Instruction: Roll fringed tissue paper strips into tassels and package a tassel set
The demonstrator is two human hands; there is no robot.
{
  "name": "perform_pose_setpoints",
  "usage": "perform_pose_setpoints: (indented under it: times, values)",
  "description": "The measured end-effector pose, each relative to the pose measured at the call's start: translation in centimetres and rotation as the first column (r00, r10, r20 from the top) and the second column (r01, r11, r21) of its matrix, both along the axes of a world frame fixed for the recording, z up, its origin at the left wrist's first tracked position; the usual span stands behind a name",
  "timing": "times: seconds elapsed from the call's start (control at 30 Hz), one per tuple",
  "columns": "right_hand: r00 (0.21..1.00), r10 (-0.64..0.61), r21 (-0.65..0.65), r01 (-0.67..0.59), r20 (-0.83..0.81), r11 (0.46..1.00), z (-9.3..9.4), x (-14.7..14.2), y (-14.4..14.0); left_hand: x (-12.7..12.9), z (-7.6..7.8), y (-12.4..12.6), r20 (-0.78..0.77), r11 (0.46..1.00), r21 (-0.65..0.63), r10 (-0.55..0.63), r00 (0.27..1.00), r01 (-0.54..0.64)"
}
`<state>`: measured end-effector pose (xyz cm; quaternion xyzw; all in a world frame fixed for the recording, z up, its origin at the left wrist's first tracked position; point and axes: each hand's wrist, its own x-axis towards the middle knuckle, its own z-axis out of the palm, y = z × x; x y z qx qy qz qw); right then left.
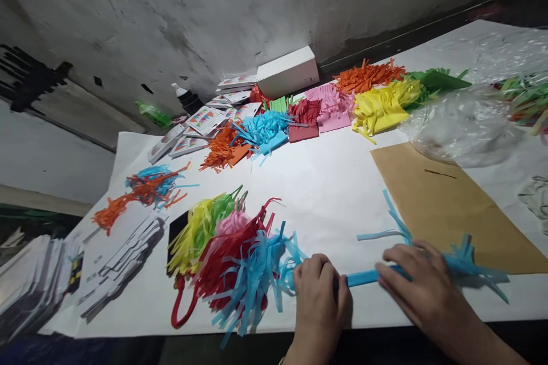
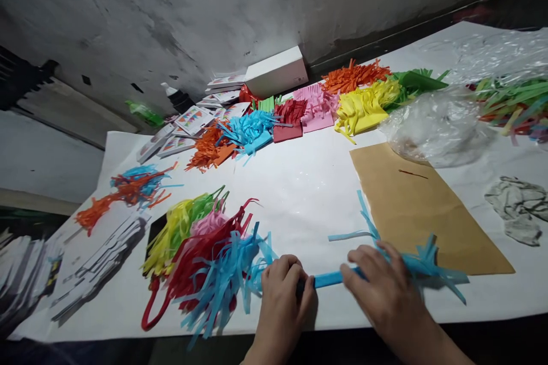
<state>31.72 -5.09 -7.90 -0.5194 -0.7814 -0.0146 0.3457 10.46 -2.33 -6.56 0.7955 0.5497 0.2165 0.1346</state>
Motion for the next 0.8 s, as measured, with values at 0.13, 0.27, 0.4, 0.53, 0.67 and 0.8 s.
perform_pose_setpoints:
  times: [0.13, 0.27, 0.4, 0.53, 0.67, 0.8]
  values:
    - [0.982, 0.191, -0.036, -0.191, 0.006, 0.981, 0.2, -0.8, 0.4, -0.2, 0.7, 0.0, 0.053, 0.994, 0.076, -0.080, 0.995, 0.076]
    - [0.990, 0.134, -0.048, -0.137, -0.052, 0.989, 0.5, -1.4, 1.1, -0.3, 0.8, 0.3, 0.039, 0.955, 0.182, -0.246, 0.969, 0.235]
    - [0.985, 0.168, -0.057, -0.166, 0.031, 0.985, 0.6, -2.1, 1.0, -0.2, 0.3, 0.7, 0.043, 0.935, 0.220, -0.295, 0.954, 0.279]
    - [0.982, 0.182, -0.058, -0.179, 0.051, 0.982, 0.2, -1.5, 0.5, -0.4, 0.6, 0.7, 0.136, 0.959, 0.129, -0.270, 0.953, 0.253]
    - [0.993, 0.095, -0.090, -0.102, -0.074, 0.991, 0.1, 0.7, -0.2, -0.4, 1.6, 0.4, 0.155, 0.979, 0.008, -0.204, 0.967, 0.205]
    - [0.998, -0.004, -0.126, -0.004, -0.063, 0.992, 0.6, 1.5, -0.4, 0.6, 1.9, 0.2, 0.036, 0.985, -0.009, -0.173, 0.984, 0.173]
